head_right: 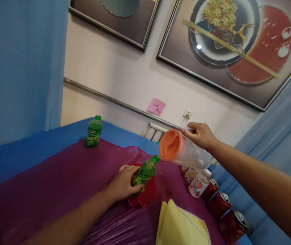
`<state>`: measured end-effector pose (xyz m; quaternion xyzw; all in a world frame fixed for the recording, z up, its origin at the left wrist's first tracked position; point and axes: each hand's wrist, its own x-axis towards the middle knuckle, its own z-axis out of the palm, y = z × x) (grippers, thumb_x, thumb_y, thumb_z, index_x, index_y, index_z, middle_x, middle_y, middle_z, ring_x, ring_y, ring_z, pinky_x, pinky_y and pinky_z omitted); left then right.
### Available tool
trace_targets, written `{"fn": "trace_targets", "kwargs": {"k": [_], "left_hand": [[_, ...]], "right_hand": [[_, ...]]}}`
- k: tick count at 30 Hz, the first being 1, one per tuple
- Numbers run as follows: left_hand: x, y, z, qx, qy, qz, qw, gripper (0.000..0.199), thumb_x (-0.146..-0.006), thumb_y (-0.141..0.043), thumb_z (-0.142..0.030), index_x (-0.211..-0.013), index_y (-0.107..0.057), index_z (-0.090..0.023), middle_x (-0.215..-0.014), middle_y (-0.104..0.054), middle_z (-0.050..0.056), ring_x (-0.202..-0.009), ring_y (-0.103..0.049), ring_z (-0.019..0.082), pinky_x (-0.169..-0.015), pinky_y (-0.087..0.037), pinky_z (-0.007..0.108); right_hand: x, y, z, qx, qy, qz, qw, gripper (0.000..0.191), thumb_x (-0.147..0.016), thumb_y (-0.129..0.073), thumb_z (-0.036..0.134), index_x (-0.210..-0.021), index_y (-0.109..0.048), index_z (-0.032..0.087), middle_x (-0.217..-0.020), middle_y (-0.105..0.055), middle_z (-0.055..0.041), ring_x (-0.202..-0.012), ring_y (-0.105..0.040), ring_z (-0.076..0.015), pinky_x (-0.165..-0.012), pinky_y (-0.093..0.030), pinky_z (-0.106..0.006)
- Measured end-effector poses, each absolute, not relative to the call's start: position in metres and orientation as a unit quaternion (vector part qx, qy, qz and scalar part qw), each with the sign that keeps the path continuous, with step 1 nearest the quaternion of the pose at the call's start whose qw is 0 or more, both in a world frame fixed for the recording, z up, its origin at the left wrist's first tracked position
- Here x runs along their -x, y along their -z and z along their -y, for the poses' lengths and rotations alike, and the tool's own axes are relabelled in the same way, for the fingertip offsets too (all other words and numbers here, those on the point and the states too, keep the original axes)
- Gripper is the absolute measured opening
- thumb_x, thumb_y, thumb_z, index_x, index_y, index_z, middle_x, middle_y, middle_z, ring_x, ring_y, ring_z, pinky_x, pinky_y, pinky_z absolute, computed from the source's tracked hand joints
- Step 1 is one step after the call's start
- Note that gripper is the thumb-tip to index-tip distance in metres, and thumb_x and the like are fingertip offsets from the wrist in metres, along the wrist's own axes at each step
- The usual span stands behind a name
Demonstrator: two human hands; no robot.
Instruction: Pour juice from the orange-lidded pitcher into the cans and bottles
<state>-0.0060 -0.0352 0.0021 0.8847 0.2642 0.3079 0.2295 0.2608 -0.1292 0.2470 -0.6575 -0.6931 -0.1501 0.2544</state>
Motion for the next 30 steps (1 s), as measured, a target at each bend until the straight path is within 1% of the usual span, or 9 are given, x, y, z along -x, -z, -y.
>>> {"fn": "trace_targets", "kwargs": {"k": [8,15,30], "left_hand": [[0.0061,-0.0014,0.0346,-0.885,-0.308,-0.265,0.229,0.037,-0.075,-0.074,-0.040,-0.107,-0.064,-0.024,-0.110,-0.073,0.006,-0.105,-0.065,0.029,-0.102,-0.038,0.043],[0.0069,-0.0030,0.0357,-0.886,-0.306,-0.266,0.228,0.038,-0.076,-0.073,-0.041,-0.107,-0.064,-0.022,-0.110,-0.073,0.006,-0.106,-0.065,0.029,-0.102,-0.037,0.044],[0.0056,-0.0020,0.0357,-0.883,-0.312,-0.263,0.231,0.037,-0.075,-0.074,-0.040,-0.107,-0.064,-0.023,-0.109,-0.073,0.006,-0.105,-0.065,0.028,-0.102,-0.037,0.043]], "right_hand": [[-0.2605,-0.2459,0.1301,0.666,0.146,0.687,0.251,0.051,-0.086,-0.056,0.059,-0.057,-0.034,0.024,-0.055,-0.029,0.0041,-0.053,-0.030,-0.0122,-0.050,-0.025,-0.029],[-0.2610,-0.2453,0.1295,0.661,0.150,0.692,0.248,0.054,-0.086,-0.055,0.064,-0.056,-0.032,0.024,-0.054,-0.027,0.0045,-0.052,-0.028,-0.0119,-0.049,-0.024,-0.028],[-0.2624,-0.2439,0.1266,0.661,0.146,0.693,0.248,0.049,-0.085,-0.055,0.057,-0.057,-0.032,0.024,-0.055,-0.028,0.0047,-0.053,-0.028,-0.0115,-0.050,-0.024,-0.028]]}}
